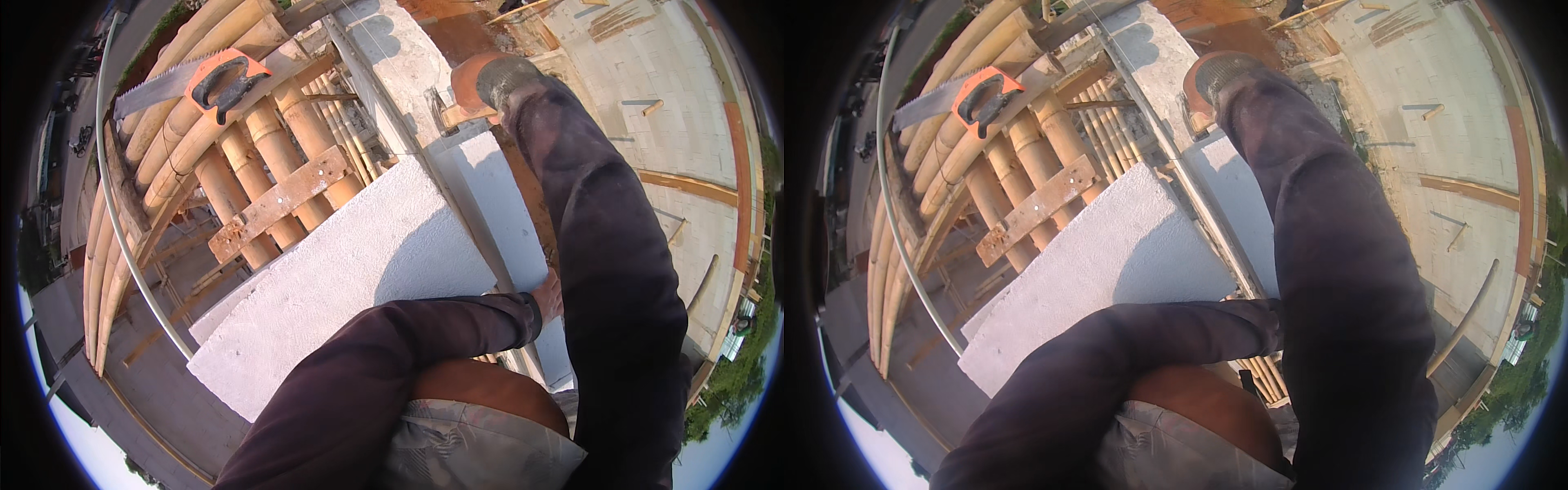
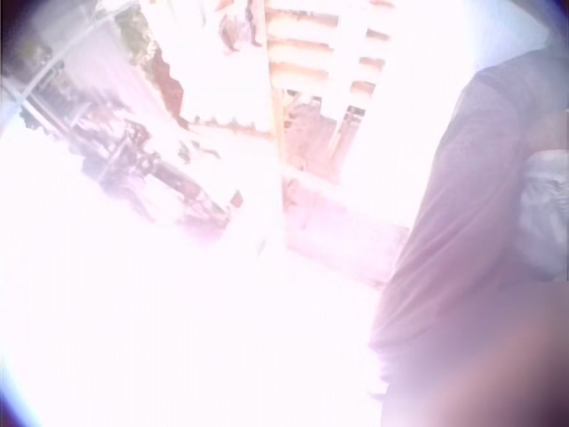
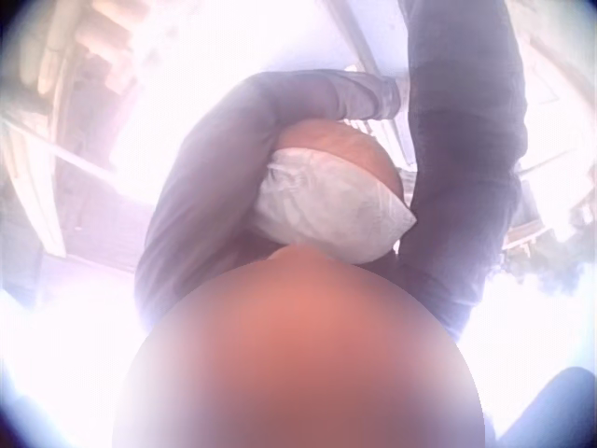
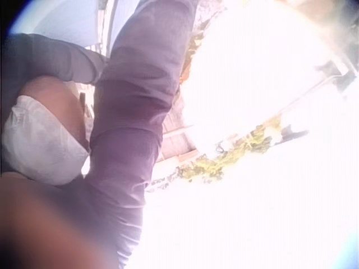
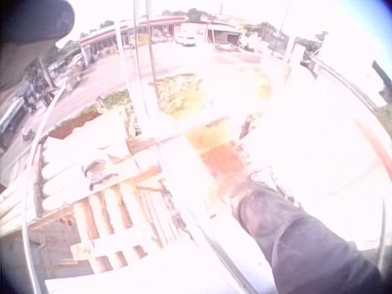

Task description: The person applies mortar to a white block using a trowel, places the block on a bamboo scaffold, and taps it into position. The person repeats this process, scooping mortar from a bucket and spreading it on the block before setting it in place.

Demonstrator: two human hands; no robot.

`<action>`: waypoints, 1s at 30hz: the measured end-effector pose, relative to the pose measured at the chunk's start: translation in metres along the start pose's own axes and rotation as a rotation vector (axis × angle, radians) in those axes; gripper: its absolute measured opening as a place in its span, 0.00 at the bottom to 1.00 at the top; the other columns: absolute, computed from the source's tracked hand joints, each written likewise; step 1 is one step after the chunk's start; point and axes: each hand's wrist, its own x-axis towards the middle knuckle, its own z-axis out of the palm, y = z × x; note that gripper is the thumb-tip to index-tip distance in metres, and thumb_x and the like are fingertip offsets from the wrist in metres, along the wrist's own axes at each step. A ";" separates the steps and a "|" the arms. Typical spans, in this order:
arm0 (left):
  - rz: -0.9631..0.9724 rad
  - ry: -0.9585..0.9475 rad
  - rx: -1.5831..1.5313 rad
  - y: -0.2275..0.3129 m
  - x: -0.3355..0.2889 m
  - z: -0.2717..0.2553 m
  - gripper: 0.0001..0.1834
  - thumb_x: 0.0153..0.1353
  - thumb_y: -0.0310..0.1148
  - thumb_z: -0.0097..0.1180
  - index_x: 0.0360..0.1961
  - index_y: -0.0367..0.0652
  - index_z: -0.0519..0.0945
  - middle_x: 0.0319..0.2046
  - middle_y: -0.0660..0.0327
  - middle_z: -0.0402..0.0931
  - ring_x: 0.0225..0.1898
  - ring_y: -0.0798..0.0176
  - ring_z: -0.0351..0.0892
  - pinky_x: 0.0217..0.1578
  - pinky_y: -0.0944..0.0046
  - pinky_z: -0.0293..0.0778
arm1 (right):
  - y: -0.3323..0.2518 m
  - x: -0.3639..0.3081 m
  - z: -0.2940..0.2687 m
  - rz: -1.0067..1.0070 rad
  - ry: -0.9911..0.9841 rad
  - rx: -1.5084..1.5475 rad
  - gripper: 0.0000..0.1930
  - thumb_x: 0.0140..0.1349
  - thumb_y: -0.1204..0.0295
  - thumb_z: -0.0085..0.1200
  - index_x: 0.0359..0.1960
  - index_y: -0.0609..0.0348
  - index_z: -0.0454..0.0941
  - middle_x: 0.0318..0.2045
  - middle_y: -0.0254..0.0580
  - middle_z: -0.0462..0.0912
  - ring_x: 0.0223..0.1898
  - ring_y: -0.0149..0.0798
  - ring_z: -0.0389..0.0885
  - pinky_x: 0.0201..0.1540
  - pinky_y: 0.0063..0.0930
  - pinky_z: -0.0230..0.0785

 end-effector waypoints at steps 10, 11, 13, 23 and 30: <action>0.029 -0.004 -0.060 -0.009 -0.030 -0.042 0.26 0.68 0.40 0.42 0.67 0.49 0.68 0.66 0.49 0.63 0.69 0.37 0.56 0.64 0.19 0.40 | 0.010 -0.197 0.092 0.297 1.175 0.895 0.17 0.67 0.64 0.53 0.49 0.66 0.73 0.23 0.42 0.77 0.21 0.34 0.77 0.26 0.31 0.69; 0.029 -0.011 -0.077 -0.009 -0.033 -0.054 0.27 0.69 0.40 0.42 0.67 0.48 0.68 0.67 0.48 0.61 0.69 0.37 0.55 0.64 0.20 0.41 | 0.005 -0.210 0.107 0.372 1.269 0.939 0.15 0.67 0.65 0.53 0.43 0.67 0.74 0.22 0.49 0.79 0.22 0.42 0.81 0.27 0.36 0.71; 0.027 -0.077 -0.069 -0.014 -0.037 -0.080 0.26 0.69 0.39 0.42 0.67 0.45 0.69 0.67 0.46 0.62 0.70 0.37 0.55 0.64 0.23 0.44 | -0.006 -0.246 0.139 0.479 1.192 1.002 0.15 0.68 0.65 0.52 0.46 0.67 0.72 0.24 0.49 0.79 0.25 0.41 0.80 0.31 0.36 0.71; -0.128 -0.416 0.045 -0.157 -0.039 -0.167 0.34 0.51 0.50 0.69 0.58 0.49 0.77 0.54 0.53 0.75 0.60 0.48 0.71 0.56 0.39 0.63 | -0.111 -0.370 0.333 0.634 1.075 0.863 0.19 0.67 0.65 0.55 0.52 0.69 0.71 0.30 0.59 0.80 0.30 0.56 0.81 0.35 0.45 0.72; -0.118 -0.433 -0.019 -0.154 -0.055 -0.124 0.40 0.51 0.60 0.66 0.61 0.49 0.74 0.53 0.51 0.77 0.59 0.46 0.72 0.60 0.40 0.59 | -0.218 -0.385 0.423 0.809 0.934 1.023 0.19 0.66 0.68 0.56 0.53 0.69 0.71 0.31 0.63 0.80 0.32 0.62 0.81 0.35 0.48 0.73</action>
